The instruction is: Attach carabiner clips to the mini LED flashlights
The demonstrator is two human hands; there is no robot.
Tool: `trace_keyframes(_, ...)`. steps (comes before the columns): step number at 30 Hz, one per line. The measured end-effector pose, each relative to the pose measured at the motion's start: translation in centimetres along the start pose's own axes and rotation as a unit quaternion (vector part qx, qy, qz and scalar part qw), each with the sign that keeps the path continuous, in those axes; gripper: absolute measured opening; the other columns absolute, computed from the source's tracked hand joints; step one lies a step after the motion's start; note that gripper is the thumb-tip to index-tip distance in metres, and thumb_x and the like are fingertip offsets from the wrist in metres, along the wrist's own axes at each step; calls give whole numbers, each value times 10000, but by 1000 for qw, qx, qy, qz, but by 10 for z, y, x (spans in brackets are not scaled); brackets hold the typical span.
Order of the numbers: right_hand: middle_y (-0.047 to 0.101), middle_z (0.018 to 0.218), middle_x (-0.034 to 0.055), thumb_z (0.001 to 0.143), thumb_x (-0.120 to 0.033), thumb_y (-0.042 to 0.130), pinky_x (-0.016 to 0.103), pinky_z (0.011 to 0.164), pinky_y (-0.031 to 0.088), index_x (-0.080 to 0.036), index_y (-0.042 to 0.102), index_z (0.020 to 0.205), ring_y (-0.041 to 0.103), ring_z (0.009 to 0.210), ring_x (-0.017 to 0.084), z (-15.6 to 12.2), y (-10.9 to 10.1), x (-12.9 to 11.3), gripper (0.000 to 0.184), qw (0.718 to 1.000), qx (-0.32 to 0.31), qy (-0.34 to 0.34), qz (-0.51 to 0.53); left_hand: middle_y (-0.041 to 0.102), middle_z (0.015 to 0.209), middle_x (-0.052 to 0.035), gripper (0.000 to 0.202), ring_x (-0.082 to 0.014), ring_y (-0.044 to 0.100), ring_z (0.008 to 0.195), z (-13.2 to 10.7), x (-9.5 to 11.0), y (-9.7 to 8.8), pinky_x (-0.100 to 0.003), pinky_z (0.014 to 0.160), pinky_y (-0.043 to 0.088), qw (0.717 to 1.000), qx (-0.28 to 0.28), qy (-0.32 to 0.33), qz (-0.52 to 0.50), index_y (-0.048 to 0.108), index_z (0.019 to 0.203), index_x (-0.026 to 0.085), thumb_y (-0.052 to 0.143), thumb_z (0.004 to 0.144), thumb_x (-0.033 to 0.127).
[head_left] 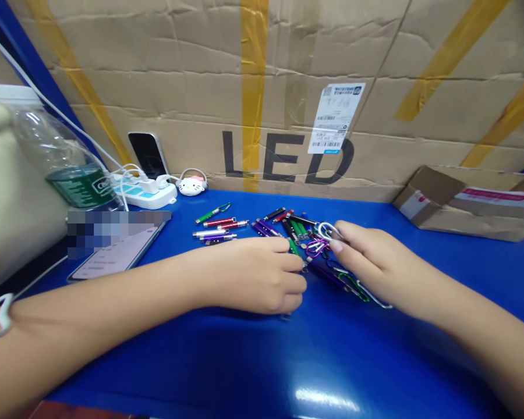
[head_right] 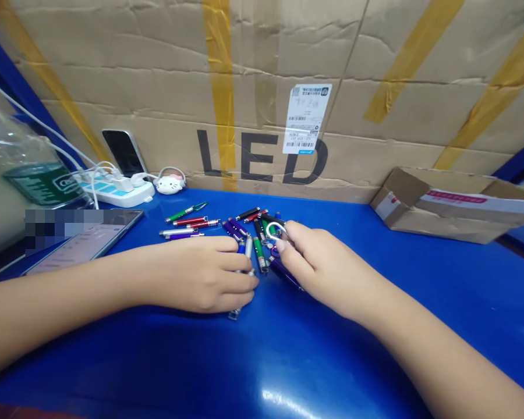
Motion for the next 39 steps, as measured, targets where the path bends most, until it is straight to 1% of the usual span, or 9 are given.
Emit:
trace_keyframes(3, 599, 691, 23, 944, -391, 333, 251, 533, 356, -208, 471, 759, 496, 573, 134, 0, 1, -2, 295, 1000, -11, 2, -5, 679, 847, -63, 192, -165, 594, 854, -2, 1, -1, -293, 779, 426, 997, -22, 66, -44, 640, 878, 236, 452, 916, 226)
trace_keyframes(9, 559, 619, 10, 883, -319, 366, 249, 494, 290, -212, 454, 718, 463, 487, 125, 2, 9, -10, 215, 997, -29, 6, -77, 614, 855, -45, 230, -144, 567, 767, -16, -1, -5, -253, 745, 432, 989, 14, -125, -83, 598, 984, 180, 393, 930, 270)
trace_keyframes(15, 574, 624, 19, 871, -279, 360, 262, 514, 262, -210, 460, 738, 508, 507, 148, 3, 23, -19, 180, 989, -40, 22, -143, 628, 878, -49, 252, -151, 575, 803, -13, 2, -4, -246, 734, 438, 967, 10, -172, -189, 617, 927, 171, 384, 936, 266)
trace_keyframes(18, 578, 620, 27, 869, -290, 361, 269, 508, 238, -209, 466, 753, 514, 497, 160, 3, 24, -20, 176, 984, -36, 32, -169, 655, 911, -41, 263, -145, 581, 825, -11, 3, -2, -242, 752, 437, 944, 24, -204, -259, 623, 909, 167, 384, 938, 275)
trace_keyframes(25, 559, 572, 19, 875, -289, 357, 256, 489, 226, -209, 453, 742, 501, 478, 150, 5, 23, -21, 183, 986, -18, 23, -166, 599, 767, -14, 320, -128, 522, 706, -10, 9, 3, -235, 647, 416, 894, 51, -276, -348, 588, 820, 160, 365, 941, 354)
trace_keyframes(31, 574, 598, 24, 877, -298, 374, 250, 487, 242, -205, 459, 779, 516, 502, 155, 7, 22, -22, 159, 987, -12, 37, -157, 451, 594, 36, 329, -93, 394, 522, -7, 18, 11, -222, 506, 364, 811, 110, -355, -452, 513, 800, 175, 334, 944, 411)
trace_keyframes(33, 592, 636, 29, 904, -308, 343, 248, 498, 264, -205, 458, 796, 527, 521, 153, 7, 23, -21, 188, 990, -18, 39, -133, 474, 599, 34, 346, -94, 414, 525, -6, 12, 9, -224, 519, 375, 822, 98, -361, -430, 528, 804, 170, 337, 942, 424)
trace_keyframes(36, 625, 699, 31, 946, -374, 297, 246, 502, 286, -206, 475, 851, 552, 561, 155, 7, 21, -16, 262, 995, -24, 51, -87, 588, 691, 3, 365, -124, 518, 624, -7, -13, -1, -246, 611, 423, 879, 57, -341, -328, 604, 862, 161, 380, 924, 444)
trace_keyframes(39, 647, 724, 36, 934, -442, 342, 252, 503, 302, -205, 518, 959, 580, 610, 181, 8, 12, -2, 296, 991, -5, 91, -94, 676, 963, -49, 371, -191, 589, 871, -18, -51, -12, -303, 794, 442, 921, 95, -348, -145, 646, 1008, 165, 373, 927, 404)
Point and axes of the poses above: each hand's wrist, its own z-axis towards the middle knuckle, its own y-axis out of the palm, x = y × z, the point moved 1 cm from there along z, towards the middle knuckle
